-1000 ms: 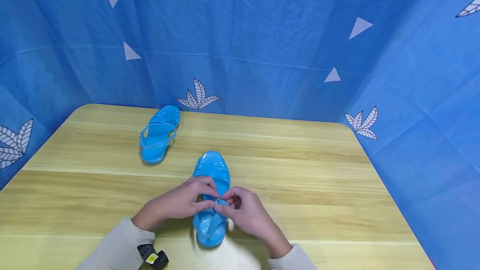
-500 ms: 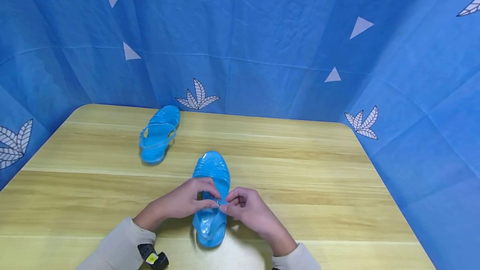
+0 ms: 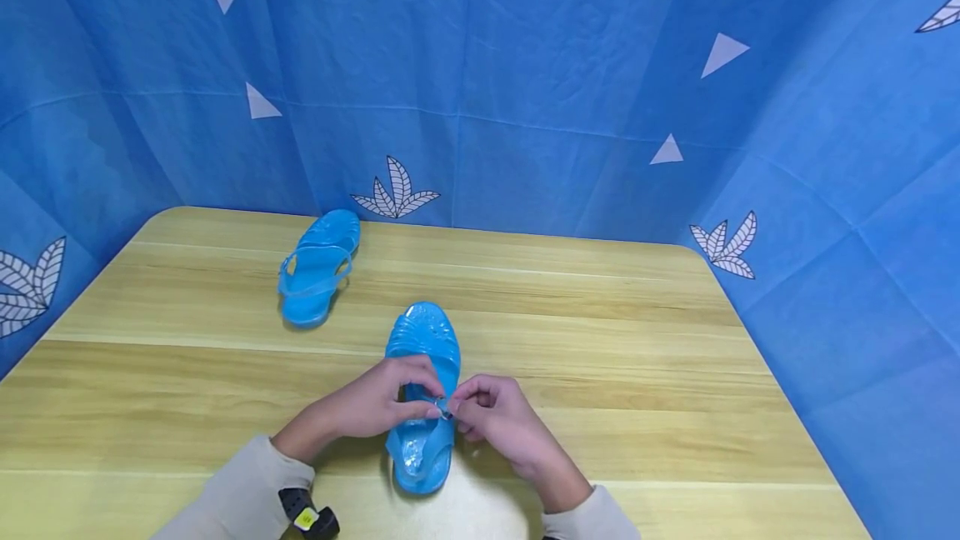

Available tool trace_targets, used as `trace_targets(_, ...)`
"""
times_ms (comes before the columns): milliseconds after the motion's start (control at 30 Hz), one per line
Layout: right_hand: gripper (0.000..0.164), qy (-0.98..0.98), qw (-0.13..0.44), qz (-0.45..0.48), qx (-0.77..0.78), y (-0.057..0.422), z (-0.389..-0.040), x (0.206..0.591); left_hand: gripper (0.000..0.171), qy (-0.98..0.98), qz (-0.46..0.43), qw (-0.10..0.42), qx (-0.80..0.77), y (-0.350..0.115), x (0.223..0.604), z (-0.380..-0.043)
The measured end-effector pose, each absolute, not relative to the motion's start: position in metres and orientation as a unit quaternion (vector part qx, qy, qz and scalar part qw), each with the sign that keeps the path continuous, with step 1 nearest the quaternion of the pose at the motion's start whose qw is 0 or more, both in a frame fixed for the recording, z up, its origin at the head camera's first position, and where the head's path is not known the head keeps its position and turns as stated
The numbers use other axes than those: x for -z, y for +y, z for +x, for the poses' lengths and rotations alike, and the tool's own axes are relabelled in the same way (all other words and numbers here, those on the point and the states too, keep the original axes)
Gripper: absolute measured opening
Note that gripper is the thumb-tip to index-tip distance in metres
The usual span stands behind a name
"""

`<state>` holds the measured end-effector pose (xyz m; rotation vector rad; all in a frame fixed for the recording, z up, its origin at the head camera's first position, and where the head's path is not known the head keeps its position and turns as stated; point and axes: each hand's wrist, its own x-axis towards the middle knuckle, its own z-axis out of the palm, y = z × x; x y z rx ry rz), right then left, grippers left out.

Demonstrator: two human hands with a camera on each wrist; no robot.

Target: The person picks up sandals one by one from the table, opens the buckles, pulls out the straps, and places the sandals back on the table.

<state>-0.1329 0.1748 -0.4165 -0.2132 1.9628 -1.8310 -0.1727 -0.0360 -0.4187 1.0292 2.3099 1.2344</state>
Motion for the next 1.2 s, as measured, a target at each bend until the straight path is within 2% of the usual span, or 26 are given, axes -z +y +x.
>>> trace_targets(267,0.014,0.703,0.206,-0.059,0.678,0.171,-0.131,0.417,0.012,0.806,0.350,0.161,-0.450,-0.034,0.419,-0.171)
trace_targets(800,0.009,0.650,0.231,-0.039,0.723,0.166,-0.130,0.422,0.014,0.810,0.354,0.148,-0.443,-0.033,0.420,-0.170)
trace_targets(1200,0.009,0.670,0.214,-0.025,0.710,0.162,-0.129,0.421,0.012,0.815,0.343,0.142,-0.444,-0.031,0.419,-0.168)
